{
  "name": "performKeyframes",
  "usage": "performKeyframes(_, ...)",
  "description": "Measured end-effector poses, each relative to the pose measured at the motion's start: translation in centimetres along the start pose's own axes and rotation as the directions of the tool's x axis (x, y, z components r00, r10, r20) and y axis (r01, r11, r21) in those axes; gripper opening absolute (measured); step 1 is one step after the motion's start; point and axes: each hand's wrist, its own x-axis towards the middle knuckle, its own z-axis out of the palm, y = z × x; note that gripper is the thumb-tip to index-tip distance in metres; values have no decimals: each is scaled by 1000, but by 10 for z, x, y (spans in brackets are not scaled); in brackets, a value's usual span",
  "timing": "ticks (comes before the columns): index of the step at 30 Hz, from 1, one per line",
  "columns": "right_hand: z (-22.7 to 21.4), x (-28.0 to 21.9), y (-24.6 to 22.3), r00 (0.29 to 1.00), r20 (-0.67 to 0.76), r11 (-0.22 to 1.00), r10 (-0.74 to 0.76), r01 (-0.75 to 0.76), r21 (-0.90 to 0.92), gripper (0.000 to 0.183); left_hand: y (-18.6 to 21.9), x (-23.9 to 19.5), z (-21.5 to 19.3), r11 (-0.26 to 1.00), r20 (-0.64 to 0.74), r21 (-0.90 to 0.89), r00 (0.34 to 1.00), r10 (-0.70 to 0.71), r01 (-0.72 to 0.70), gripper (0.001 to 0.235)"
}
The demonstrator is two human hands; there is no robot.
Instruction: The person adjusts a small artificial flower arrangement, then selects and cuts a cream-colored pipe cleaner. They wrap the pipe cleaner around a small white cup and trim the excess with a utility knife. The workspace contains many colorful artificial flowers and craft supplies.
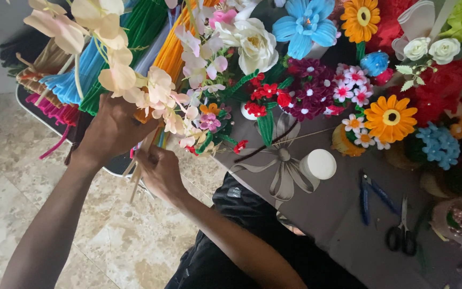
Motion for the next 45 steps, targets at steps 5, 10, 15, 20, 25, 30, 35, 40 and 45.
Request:
performKeyframes(5,-19,-35,-5,991,137,996,-9,21,-87,44,-3,-3,4,999,-28,-19,999,43,-43,35)
performKeyframes(10,-39,-64,17,960,270,992,76,-44,-122,29,4,-1,8,1000,-29,-17,1000,4,-5,39)
performKeyframes(15,-39,-59,24,941,244,972,233,-229,-44,29,-10,-5,18,999,-55,16,997,47,-46,43)
performKeyframes(20,-17,-42,51,915,350,869,201,-331,367,48,-29,-19,21,998,-21,32,999,47,-46,37)
performKeyframes(25,-4,-41,20,946,205,882,251,-310,354,52,-9,-11,6,999,7,39,1000,-30,30,37)
performKeyframes(30,5,-30,9,959,92,902,268,-283,326,55,-10,-16,4,997,6,12,997,-79,79,36)
performKeyframes(35,5,-15,21,983,-44,934,178,-154,322,37,-19,-23,9,990,27,6,990,-142,142,32)
performKeyframes(40,6,-14,-5,964,-43,874,261,-217,435,33,-27,-24,16,990,40,13,990,-139,138,28)
performKeyframes(45,5,-3,-8,977,-6,892,215,-194,408,45,-24,-21,11,998,43,3,997,-65,65,26)
